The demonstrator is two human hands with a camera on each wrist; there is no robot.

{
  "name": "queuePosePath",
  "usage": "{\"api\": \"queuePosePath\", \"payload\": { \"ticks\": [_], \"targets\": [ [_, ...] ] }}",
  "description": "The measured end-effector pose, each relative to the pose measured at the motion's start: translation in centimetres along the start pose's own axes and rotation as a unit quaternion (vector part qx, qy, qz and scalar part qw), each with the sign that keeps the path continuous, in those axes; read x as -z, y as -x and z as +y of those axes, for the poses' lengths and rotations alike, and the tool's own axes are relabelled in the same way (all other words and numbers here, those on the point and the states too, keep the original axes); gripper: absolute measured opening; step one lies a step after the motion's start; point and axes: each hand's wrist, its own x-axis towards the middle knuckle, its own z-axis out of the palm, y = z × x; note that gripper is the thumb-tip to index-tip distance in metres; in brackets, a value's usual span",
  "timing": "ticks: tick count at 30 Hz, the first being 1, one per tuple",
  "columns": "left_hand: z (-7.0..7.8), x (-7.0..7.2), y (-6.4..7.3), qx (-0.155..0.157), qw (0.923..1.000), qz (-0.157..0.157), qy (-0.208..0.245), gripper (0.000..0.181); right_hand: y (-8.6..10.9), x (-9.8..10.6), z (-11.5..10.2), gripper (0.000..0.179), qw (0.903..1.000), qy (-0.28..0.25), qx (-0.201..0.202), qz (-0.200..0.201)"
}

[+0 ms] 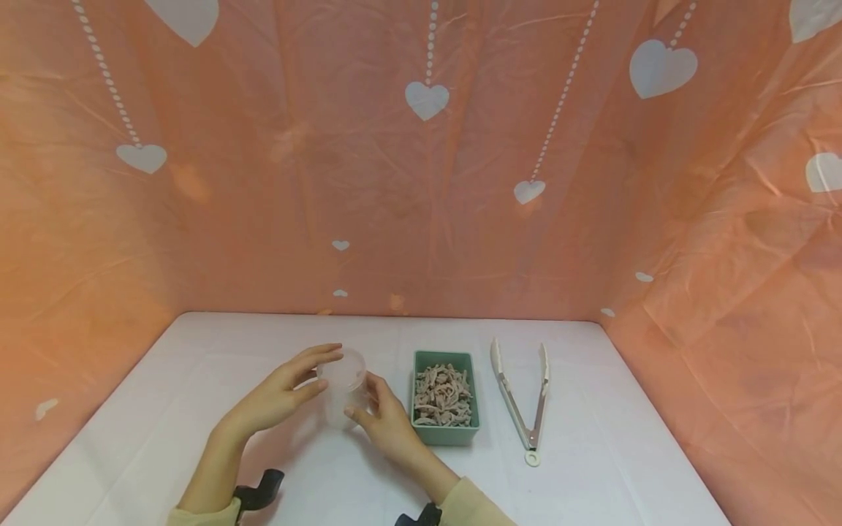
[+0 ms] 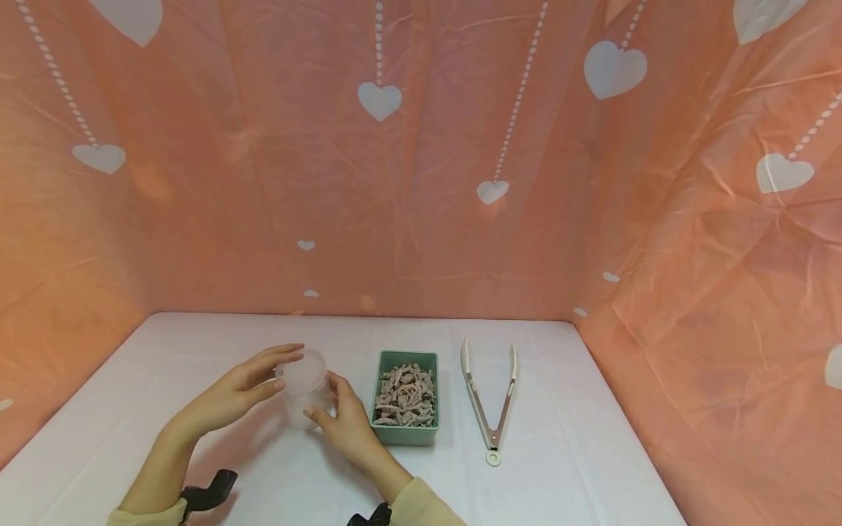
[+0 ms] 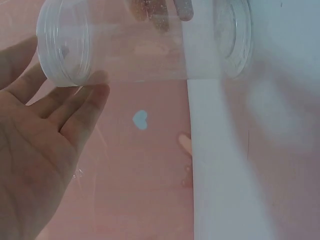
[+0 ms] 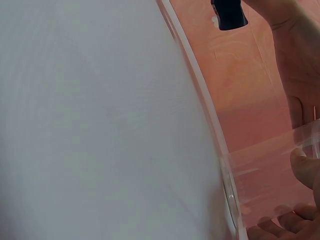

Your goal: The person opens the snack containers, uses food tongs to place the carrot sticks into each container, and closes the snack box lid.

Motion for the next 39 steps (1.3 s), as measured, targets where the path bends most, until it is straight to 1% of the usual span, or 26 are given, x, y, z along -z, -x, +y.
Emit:
{"api": "queuePosePath", "payload": {
  "ticks": [4,9,13,15,17,19,22,25,27,30,34,36,39],
  "targets": [
    [0.1,0.0,0.0,0.003,0.9999,0.011,0.001,0.043,0.0,-0.1,-0.1,0.061,1.0,-0.002,0.003,0.001],
    [0.2,-0.3,0.0,0.009,0.999,0.043,-0.005,0.042,0.0,-0.1,0.0,0.061,1.0,-0.004,0.001,0.0],
    [0.2,-0.7,-0.1,0.038,0.9972,0.063,-0.009,0.049,0.0,0.0,0.1,0.061,1.0,0.001,0.001,-0.001],
    [0.2,-0.8,-0.2,0.048,0.9967,0.064,-0.012,0.056,0.0,0.1,0.1,0.061,1.0,0.003,0.001,-0.001],
    [0.3,-0.9,-0.2,0.046,0.997,0.061,-0.014,0.06,-0.1,0.1,0.1,0.061,1.0,0.003,0.002,-0.001],
    [0.3,-0.8,-0.2,0.031,0.9979,0.053,-0.019,0.062,-0.1,0.0,0.1,0.06,1.0,0.001,0.001,-0.001],
    [0.4,-0.6,-0.1,0.007,0.9992,0.033,-0.023,0.059,0.0,0.0,0.0,0.061,1.0,0.0,0.002,-0.001],
    [0.5,-0.4,-0.1,-0.007,0.9995,0.013,-0.026,0.053,0.0,0.0,-0.1,0.061,1.0,-0.004,0.0,-0.002],
    [0.4,-0.4,-0.1,-0.012,0.9995,0.007,-0.028,0.05,0.1,0.0,0.0,0.061,1.0,-0.007,0.001,-0.003],
    [0.4,-0.4,-0.1,-0.015,0.9991,0.012,-0.036,0.048,0.0,0.0,0.0,0.061,1.0,-0.007,0.0,-0.005],
    [0.3,-0.6,-0.2,-0.009,0.9982,0.034,-0.047,0.049,-0.1,0.1,0.2,0.062,0.9999,-0.004,-0.004,-0.01],
    [0.3,-0.8,-0.2,0.001,0.9977,0.048,-0.048,0.049,-0.1,0.1,0.3,0.062,0.9999,-0.003,-0.005,-0.012],
    [0.5,-1.0,-0.2,0.03,0.9971,0.059,-0.039,0.051,-0.1,0.1,0.3,0.062,0.9999,-0.002,-0.002,-0.011]
  ]
}}
